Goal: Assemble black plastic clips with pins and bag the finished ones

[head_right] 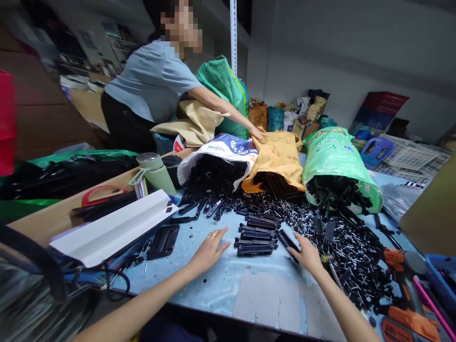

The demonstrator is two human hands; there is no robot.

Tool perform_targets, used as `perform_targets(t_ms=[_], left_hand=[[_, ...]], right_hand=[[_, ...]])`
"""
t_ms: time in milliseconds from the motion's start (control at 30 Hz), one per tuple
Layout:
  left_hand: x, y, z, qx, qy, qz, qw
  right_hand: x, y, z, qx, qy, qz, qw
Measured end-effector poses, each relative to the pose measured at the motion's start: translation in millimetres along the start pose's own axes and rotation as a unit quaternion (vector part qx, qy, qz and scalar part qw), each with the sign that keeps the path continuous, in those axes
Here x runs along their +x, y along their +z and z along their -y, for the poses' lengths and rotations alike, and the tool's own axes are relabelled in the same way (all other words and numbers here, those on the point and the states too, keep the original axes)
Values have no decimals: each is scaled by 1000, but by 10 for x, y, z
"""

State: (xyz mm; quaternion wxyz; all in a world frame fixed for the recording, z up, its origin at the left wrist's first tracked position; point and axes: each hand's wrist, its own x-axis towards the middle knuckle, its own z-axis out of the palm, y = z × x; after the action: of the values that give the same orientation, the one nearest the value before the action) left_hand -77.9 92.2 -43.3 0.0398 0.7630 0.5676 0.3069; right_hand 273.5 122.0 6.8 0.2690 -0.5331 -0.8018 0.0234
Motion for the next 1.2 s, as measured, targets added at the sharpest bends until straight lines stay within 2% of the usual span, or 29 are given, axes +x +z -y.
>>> perform_targets(t_ms=[100, 167, 233, 300, 367, 467, 567, 667, 767, 900, 1000, 1033, 1167, 1200], left_hand=[[355, -75, -71, 18, 14, -59, 998], [820, -203, -182, 46, 22, -122, 991], [1394, -334, -313, 80, 46, -141, 986], [1971, -406, -411, 113, 82, -105, 985], [2447, -397, -443, 129, 90, -58, 986], [2844, -263, -384, 125, 85, -7, 988], [2846, -44, -296, 111, 97, 31, 989], [2578, 217, -260, 60, 114, 112, 985], [2278, 437, -263, 7, 92, 180, 979], [2123, 562, -274, -8, 54, 193, 980], [2124, 553, -297, -19, 38, 196, 980], [2121, 541, -308, -22, 34, 197, 980], [2041, 478, -356, -36, 25, 200, 979], [2010, 458, -363, -41, 25, 201, 978]], right_hand=[[599, -229, 225, 38, -21, -112, 993], [1170, -364, 419, 71, -26, -151, 986], [1757, -435, 604, 84, -48, -171, 981], [2281, -417, 748, 95, -64, -171, 979], [2702, -324, 834, 102, -66, -160, 980], [3132, -149, 844, 104, -54, -142, 983], [3406, -91, 731, 102, -26, -186, 977], [3635, -191, 590, 92, 28, -252, 963], [3861, -302, 577, 59, 11, -199, 978], [4047, -195, 880, 40, -86, -100, 990], [4029, 32, 1214, 40, -98, 12, 994], [4002, 99, 1314, 27, -88, 23, 995], [3903, 194, 1588, -7, -41, -68, 997], [3886, 179, 1628, 3, -43, -59, 997]])
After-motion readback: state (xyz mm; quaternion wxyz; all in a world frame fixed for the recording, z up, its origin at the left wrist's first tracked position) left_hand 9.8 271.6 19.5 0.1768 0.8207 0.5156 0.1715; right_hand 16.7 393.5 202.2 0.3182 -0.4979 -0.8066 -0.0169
